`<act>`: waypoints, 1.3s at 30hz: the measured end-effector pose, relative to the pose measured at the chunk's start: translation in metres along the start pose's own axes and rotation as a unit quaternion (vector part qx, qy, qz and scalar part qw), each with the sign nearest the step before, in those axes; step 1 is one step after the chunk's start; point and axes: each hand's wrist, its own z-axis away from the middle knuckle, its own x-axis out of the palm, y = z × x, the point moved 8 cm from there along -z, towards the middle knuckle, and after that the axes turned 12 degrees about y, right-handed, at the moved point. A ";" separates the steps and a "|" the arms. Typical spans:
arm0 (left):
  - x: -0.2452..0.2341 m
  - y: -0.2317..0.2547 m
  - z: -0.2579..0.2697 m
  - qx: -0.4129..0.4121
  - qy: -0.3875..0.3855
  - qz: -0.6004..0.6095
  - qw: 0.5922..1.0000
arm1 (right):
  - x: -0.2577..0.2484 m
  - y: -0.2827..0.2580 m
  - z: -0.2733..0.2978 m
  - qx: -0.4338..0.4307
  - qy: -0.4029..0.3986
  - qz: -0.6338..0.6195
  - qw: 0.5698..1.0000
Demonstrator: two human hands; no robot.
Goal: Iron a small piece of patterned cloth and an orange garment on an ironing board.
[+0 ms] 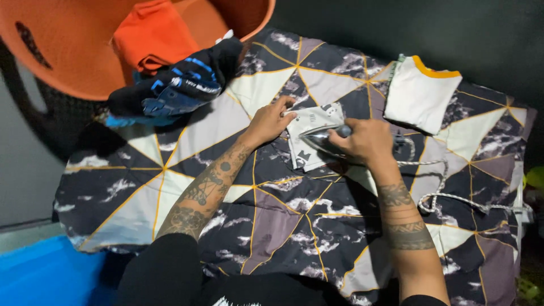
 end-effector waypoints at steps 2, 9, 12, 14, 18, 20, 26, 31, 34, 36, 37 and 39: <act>-0.005 0.003 0.000 -0.013 -0.004 0.001 1.000 | 0.000 -0.004 0.001 0.000 -0.003 0.004 1.000; -0.011 0.017 -0.002 -0.055 -0.043 0.007 0.998 | -0.009 -0.055 0.003 -0.064 0.009 -0.033 0.997; -0.008 0.016 -0.002 -0.047 -0.038 0.002 0.998 | -0.013 -0.085 0.005 -0.108 0.040 -0.075 0.990; -0.008 0.013 -0.001 -0.041 -0.038 0.010 0.998 | -0.021 -0.104 0.010 -0.134 0.075 -0.087 0.984; -0.001 0.012 -0.003 -0.052 -0.038 0.025 0.998 | -0.011 -0.108 0.032 -0.129 0.000 -0.126 0.984; 0.002 0.016 -0.002 -0.055 -0.051 0.008 0.997 | -0.011 -0.094 0.040 -0.118 -0.032 -0.138 0.983; -0.004 0.066 0.009 0.130 -0.010 -0.089 0.987 | -0.021 -0.026 0.067 -0.075 -0.051 -0.156 0.983; 0.017 0.120 0.036 0.235 -0.067 -0.075 0.967 | -0.032 0.074 0.077 0.123 -0.046 -0.053 0.990; 0.040 0.145 0.052 0.250 -0.150 -0.047 0.955 | -0.031 0.128 0.080 0.233 0.012 -0.027 0.972; 0.061 0.150 0.068 0.274 -0.226 -0.071 0.932 | -0.031 0.148 0.074 0.286 0.054 0.021 0.957; 0.064 0.146 0.069 0.271 -0.223 -0.076 0.933 | -0.027 0.148 0.066 0.281 0.053 0.017 0.958; 0.076 0.136 0.077 0.277 -0.262 -0.122 0.916 | -0.019 0.148 0.054 0.283 0.041 0.050 0.957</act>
